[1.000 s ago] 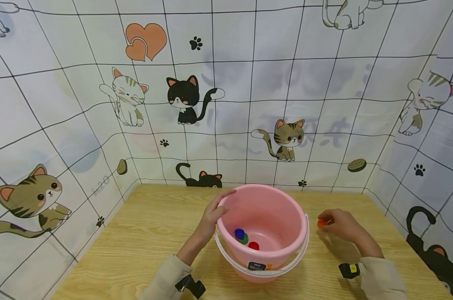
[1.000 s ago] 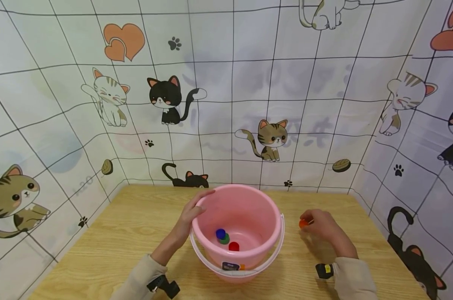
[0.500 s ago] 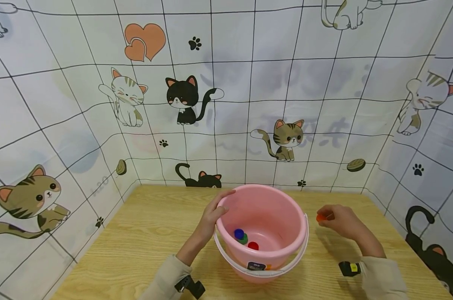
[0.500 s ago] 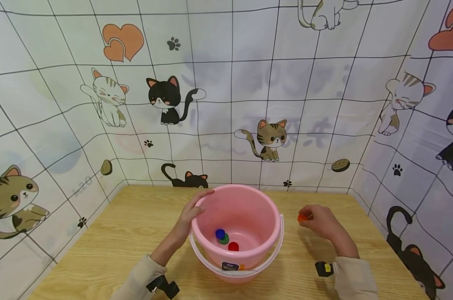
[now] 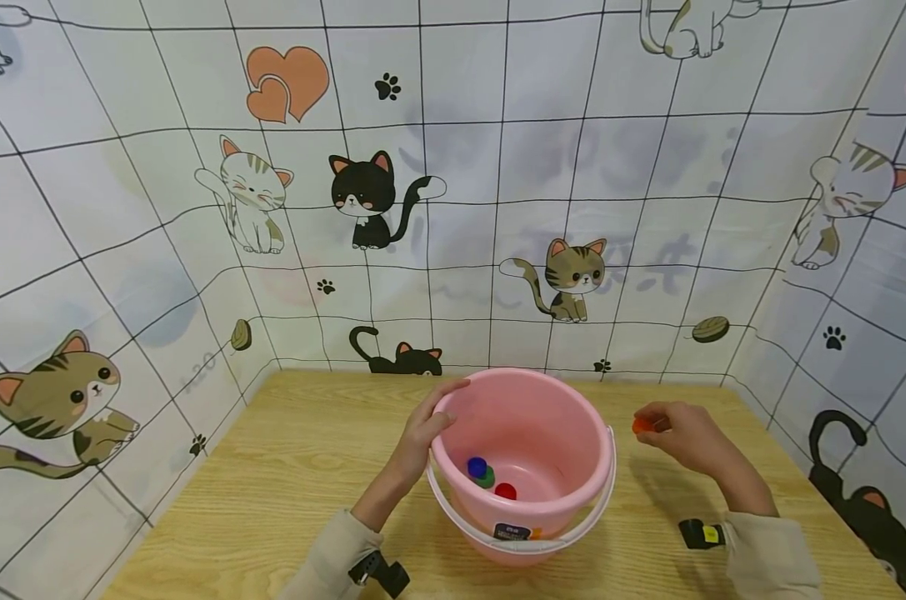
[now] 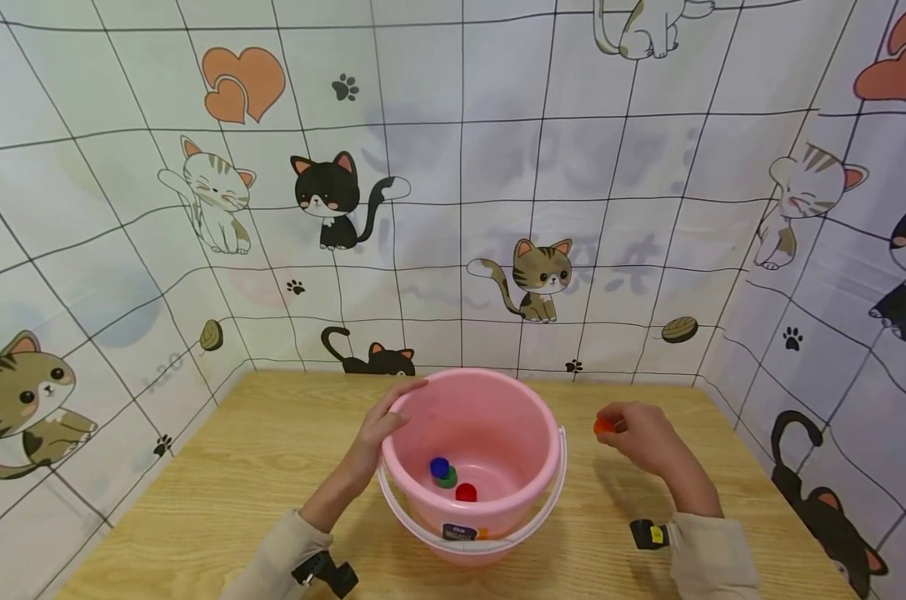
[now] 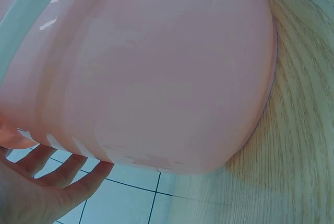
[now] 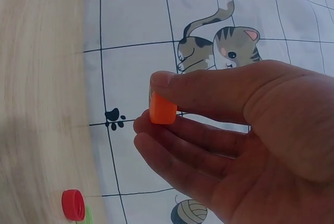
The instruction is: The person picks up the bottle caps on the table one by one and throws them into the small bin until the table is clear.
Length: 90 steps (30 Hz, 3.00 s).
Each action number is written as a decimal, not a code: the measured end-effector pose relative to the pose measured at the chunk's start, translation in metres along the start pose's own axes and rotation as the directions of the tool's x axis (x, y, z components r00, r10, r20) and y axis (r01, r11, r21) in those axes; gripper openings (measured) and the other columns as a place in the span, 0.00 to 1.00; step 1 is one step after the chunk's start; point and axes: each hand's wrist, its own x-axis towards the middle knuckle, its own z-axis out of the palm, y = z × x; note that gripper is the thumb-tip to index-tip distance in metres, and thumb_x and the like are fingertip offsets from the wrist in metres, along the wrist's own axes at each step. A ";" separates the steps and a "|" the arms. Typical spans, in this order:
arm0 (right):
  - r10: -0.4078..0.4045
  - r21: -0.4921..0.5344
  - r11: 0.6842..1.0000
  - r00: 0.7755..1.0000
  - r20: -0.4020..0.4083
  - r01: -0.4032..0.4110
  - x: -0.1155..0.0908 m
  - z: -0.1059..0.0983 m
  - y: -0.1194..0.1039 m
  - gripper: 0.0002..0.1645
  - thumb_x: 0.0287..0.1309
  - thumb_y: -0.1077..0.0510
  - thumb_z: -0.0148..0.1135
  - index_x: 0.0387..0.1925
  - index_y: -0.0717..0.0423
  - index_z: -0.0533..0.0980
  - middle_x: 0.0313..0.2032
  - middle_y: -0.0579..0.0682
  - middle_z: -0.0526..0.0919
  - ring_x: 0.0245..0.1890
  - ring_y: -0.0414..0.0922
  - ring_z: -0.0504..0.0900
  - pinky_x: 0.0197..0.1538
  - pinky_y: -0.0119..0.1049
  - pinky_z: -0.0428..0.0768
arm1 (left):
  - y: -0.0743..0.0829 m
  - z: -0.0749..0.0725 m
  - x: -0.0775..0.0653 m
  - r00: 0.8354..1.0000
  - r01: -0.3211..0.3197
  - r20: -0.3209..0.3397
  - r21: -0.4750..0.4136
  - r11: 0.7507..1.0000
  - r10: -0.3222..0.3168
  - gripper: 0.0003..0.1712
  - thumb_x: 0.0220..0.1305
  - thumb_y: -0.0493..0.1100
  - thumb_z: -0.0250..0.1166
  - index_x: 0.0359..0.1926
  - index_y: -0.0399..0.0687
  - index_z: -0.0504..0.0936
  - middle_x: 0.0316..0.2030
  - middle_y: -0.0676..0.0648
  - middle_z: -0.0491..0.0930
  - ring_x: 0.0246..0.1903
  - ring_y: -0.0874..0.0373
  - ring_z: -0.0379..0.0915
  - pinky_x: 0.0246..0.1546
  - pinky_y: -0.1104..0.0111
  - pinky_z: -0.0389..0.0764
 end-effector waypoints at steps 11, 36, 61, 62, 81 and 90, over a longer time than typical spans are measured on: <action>-0.006 -0.012 1.000 0.999 -0.046 0.005 -0.001 -0.005 -0.010 0.22 0.61 0.59 0.70 0.52 0.70 0.82 0.41 0.58 0.89 0.41 0.55 0.87 0.40 0.48 0.85 | 0.001 0.000 0.000 1.000 -0.003 0.004 -0.008 1.000 0.003 0.32 0.69 0.43 0.49 0.75 0.50 0.69 0.73 0.37 0.67 0.64 0.36 0.71 0.60 0.43 0.78; 0.005 -0.002 1.000 0.997 -0.073 -0.005 -0.005 -0.017 -0.029 0.24 0.61 0.59 0.71 0.55 0.72 0.80 0.44 0.65 0.87 0.42 0.58 0.88 0.31 0.37 0.85 | 0.000 0.000 0.000 1.000 0.000 -0.003 -0.008 1.000 0.000 0.32 0.69 0.45 0.50 0.74 0.53 0.70 0.72 0.38 0.68 0.63 0.36 0.73 0.59 0.43 0.80; -0.059 -0.015 0.998 0.987 -0.151 0.058 -0.011 -0.029 -0.048 0.22 0.58 0.63 0.73 0.52 0.72 0.81 0.44 0.66 0.87 0.41 0.59 0.89 0.36 0.44 0.88 | 0.000 0.000 -0.001 1.000 0.018 -0.010 0.005 1.000 -0.018 0.32 0.70 0.45 0.50 0.74 0.54 0.70 0.72 0.40 0.69 0.62 0.36 0.74 0.57 0.41 0.80; -0.059 -0.016 0.998 0.987 -0.152 0.057 -0.012 -0.029 -0.048 0.22 0.58 0.63 0.73 0.52 0.72 0.81 0.44 0.67 0.87 0.41 0.59 0.89 0.36 0.44 0.88 | -0.001 0.000 -0.001 1.000 0.018 -0.011 0.004 1.000 -0.018 0.32 0.70 0.45 0.50 0.74 0.54 0.70 0.72 0.40 0.69 0.62 0.36 0.74 0.57 0.41 0.80; -0.066 -0.005 0.998 0.988 -0.137 0.066 -0.010 -0.031 -0.060 0.22 0.61 0.61 0.71 0.55 0.68 0.81 0.46 0.66 0.87 0.38 0.57 0.91 0.37 0.45 0.89 | -0.003 -0.001 -0.001 1.000 0.014 0.000 0.005 1.000 -0.014 0.31 0.70 0.45 0.50 0.74 0.54 0.69 0.73 0.40 0.67 0.64 0.36 0.72 0.59 0.43 0.80; -0.095 -0.028 0.995 0.986 -0.136 0.092 -0.004 -0.034 -0.071 0.23 0.62 0.59 0.71 0.55 0.68 0.81 0.47 0.64 0.88 0.40 0.57 0.90 0.40 0.48 0.89 | -0.001 -0.001 -0.001 1.000 0.000 0.001 0.002 1.000 0.000 0.32 0.70 0.45 0.49 0.74 0.53 0.69 0.73 0.38 0.67 0.62 0.36 0.73 0.58 0.45 0.81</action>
